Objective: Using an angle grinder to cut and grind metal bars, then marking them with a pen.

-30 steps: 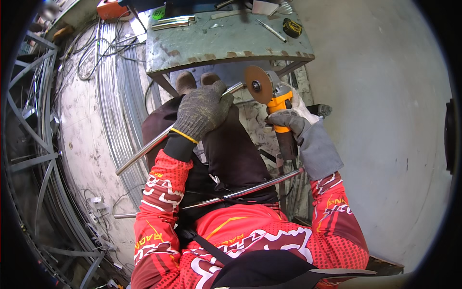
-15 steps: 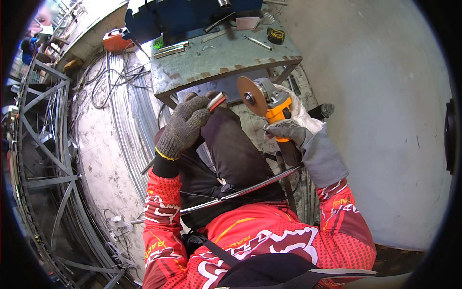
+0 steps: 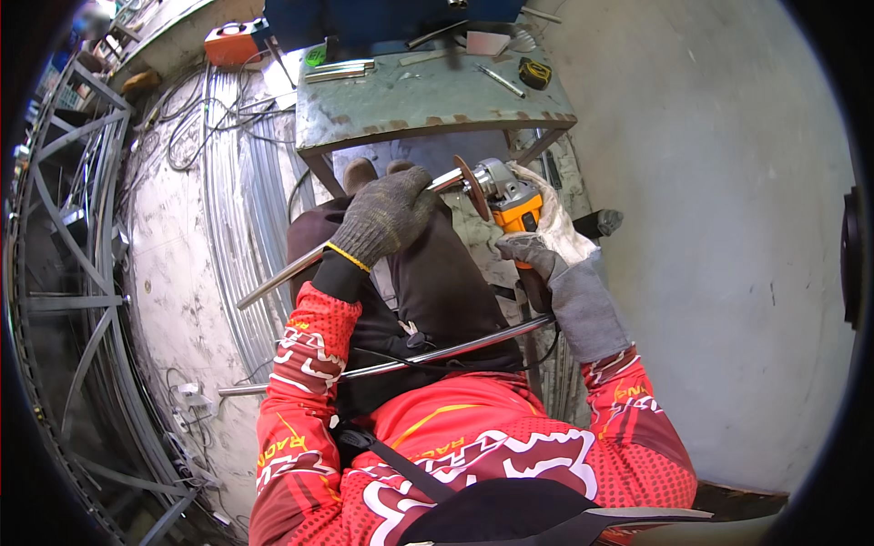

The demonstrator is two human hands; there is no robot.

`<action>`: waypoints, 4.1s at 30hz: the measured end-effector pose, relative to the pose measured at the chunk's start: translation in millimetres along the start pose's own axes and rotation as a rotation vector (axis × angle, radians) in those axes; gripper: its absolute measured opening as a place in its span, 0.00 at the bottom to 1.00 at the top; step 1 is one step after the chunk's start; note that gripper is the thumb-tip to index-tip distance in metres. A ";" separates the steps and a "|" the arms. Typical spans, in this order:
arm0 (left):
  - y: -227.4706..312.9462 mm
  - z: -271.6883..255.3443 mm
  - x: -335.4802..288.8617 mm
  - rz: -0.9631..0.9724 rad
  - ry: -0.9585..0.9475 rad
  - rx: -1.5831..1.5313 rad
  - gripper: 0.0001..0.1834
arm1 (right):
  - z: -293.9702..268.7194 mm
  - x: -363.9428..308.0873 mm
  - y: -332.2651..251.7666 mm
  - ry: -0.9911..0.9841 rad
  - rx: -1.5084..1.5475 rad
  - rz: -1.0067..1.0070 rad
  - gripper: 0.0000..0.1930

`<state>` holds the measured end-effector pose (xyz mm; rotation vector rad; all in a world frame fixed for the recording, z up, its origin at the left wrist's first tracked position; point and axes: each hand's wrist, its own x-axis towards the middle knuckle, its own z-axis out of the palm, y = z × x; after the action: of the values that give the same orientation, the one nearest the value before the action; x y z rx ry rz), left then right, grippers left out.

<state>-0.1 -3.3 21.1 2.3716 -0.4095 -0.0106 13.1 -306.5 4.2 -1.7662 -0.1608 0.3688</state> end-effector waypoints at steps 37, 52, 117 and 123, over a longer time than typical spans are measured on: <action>4.3 1.5 4.4 -0.098 -0.100 0.072 0.17 | 13.4 -20.1 -22.0 0.087 -0.140 0.135 0.61; 13.1 -1.7 -13.0 -0.046 -0.091 0.095 0.18 | 30.2 -21.5 -66.1 0.156 0.131 0.244 0.58; -0.5 -11.3 -7.1 -0.130 0.030 0.048 0.09 | 21.5 -10.0 -20.9 0.064 -0.094 0.000 0.67; -1.3 -14.1 -8.9 -0.168 0.057 0.031 0.14 | 19.3 -4.5 -13.1 0.046 -0.195 -0.061 0.66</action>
<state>-6.4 9.6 29.7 2.4243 -0.1840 -0.0137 3.6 -287.0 14.1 -1.9554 -0.2236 0.2756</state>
